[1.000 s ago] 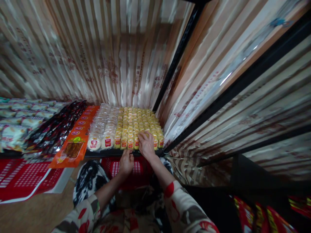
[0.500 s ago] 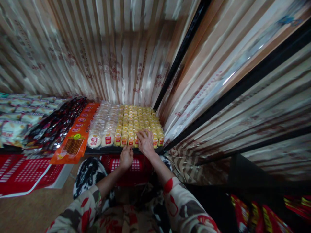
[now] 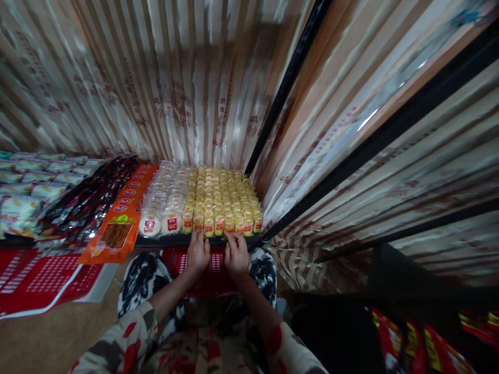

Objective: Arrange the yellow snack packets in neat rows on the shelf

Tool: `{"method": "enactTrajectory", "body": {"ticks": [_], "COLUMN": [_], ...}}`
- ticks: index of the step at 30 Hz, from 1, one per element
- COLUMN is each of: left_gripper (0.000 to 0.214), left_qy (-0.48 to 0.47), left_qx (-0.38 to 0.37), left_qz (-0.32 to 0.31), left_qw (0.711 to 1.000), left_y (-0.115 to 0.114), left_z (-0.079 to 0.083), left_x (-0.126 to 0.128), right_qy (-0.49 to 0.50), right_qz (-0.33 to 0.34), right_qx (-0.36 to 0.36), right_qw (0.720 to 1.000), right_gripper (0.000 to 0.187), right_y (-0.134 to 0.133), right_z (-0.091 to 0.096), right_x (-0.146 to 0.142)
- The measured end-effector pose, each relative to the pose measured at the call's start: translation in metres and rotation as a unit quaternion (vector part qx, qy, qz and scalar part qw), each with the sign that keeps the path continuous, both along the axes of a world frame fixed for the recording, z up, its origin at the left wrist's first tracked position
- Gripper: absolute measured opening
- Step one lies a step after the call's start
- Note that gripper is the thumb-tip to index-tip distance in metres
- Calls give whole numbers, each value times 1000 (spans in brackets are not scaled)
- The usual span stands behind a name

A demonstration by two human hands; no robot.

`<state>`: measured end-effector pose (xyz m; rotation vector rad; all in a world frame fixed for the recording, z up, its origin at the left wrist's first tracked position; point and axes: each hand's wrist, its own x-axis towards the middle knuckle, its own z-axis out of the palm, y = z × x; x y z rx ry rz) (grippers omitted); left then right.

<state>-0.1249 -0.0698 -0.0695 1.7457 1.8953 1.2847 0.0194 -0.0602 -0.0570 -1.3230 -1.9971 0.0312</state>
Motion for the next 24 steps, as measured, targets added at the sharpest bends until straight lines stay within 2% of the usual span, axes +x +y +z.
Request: {"method": "enactTrajectory", "body": {"ticks": [7, 24], "left_gripper": [35, 32], "left_qy": [7, 8], "left_qx": [-15, -6], "left_qz": [-12, -12], "left_qw": [1000, 1000], "left_y": [5, 8], "left_z": [-2, 2], "left_x": [4, 2], "right_qy": [-7, 33], "right_qz": [-9, 4], "right_qx": [-19, -16], "right_qw": [1000, 999], "right_gripper": [51, 63], "right_y": [8, 8], "right_z": [-14, -23], "right_x": [0, -2]}}
